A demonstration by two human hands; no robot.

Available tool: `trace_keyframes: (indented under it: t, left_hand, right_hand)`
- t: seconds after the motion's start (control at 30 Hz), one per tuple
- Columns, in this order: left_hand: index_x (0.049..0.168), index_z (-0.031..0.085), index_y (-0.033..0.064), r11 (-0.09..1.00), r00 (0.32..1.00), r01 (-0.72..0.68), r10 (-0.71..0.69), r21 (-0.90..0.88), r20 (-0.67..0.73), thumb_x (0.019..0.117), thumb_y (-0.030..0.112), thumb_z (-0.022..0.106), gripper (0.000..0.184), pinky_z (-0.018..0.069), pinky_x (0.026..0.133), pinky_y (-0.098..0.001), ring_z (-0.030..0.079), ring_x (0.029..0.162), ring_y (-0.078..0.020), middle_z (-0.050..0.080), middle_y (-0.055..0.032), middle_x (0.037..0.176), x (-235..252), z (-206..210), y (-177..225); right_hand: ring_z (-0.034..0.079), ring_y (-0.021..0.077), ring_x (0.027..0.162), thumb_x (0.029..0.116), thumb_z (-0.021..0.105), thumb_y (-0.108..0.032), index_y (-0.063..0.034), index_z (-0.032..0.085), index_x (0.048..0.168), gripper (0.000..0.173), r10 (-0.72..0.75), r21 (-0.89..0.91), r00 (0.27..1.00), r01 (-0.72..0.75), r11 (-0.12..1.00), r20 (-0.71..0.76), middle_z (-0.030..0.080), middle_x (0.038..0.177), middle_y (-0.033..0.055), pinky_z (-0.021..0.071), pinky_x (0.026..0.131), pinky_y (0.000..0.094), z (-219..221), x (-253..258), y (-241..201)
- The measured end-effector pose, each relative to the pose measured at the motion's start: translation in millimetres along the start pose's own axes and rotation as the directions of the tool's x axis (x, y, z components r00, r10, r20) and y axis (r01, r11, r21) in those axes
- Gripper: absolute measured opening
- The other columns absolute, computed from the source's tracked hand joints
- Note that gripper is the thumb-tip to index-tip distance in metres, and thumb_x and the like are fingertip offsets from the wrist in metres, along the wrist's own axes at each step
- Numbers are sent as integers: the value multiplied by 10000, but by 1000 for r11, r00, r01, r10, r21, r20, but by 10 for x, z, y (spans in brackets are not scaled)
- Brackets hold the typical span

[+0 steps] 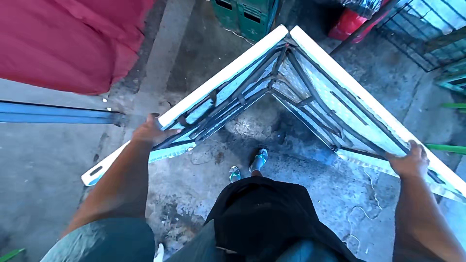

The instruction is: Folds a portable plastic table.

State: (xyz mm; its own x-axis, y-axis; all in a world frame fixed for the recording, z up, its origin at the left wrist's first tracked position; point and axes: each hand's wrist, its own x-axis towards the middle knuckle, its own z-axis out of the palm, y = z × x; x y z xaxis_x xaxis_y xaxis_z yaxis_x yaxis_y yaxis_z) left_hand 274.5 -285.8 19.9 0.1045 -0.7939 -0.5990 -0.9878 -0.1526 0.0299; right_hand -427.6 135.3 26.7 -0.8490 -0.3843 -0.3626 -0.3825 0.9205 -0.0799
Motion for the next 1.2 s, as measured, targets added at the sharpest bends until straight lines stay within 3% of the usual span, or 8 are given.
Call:
trace_keyframes:
  t: [0.17, 0.33, 0.5, 0.8, 1.2]
  left_hand:
    - [1507, 422, 73, 989, 998, 60, -62, 136, 6, 789, 428, 884, 925, 355, 1013, -795, 466, 1330, -563, 496, -328, 1447, -199, -2, -778]
    - [1547, 369, 56, 976, 986, 152, -160, 156, 41, 843, 350, 850, 902, 325, 1060, -778, 400, 1402, -542, 410, -333, 1524, -335, -45, -1441]
    - [1595, 282, 59, 977, 984, 176, -177, 121, 4, 854, 329, 835, 964, 294, 1088, -770, 357, 1449, -507, 359, -306, 1575, -346, 38, -1919]
    - [1608, 252, 55, 994, 996, 58, -50, 96, -76, 911, 261, 770, 892, 302, 1078, -774, 340, 1452, -522, 339, -319, 1580, -457, 116, -2228]
    - [1605, 199, 14, 971, 985, 93, -58, 219, -160, 902, 235, 743, 916, 384, 1063, -713, 365, 1452, -488, 334, -303, 1588, -497, 257, -2161]
  right_hand:
    - [270, 540, 1484, 861, 820, -180, -47, 283, 1608, 929, 224, 30, 968, -229, 973, 113, 216, 1622, 358, 283, 1183, 664, 349, -884, 506]
    - [281, 528, 1484, 879, 818, -197, -82, 264, 1623, 934, 362, -17, 911, -366, 930, 197, 205, 1628, 350, 314, 1168, 647, 633, -1656, 806]
    - [300, 524, 1475, 904, 791, -177, -88, 283, 1618, 881, 409, 58, 896, -424, 904, 171, 206, 1625, 352, 332, 1157, 641, 662, -2342, 932]
    - [312, 517, 1472, 913, 780, -189, -64, 267, 1618, 881, 506, 161, 847, -529, 833, 160, 210, 1623, 354, 344, 1152, 638, 776, -3669, 1208]
    - [364, 493, 1454, 919, 776, -194, -74, 262, 1621, 878, 610, 220, 749, -661, 718, 258, 269, 1604, 346, 357, 1152, 617, 1412, -4835, 1563]
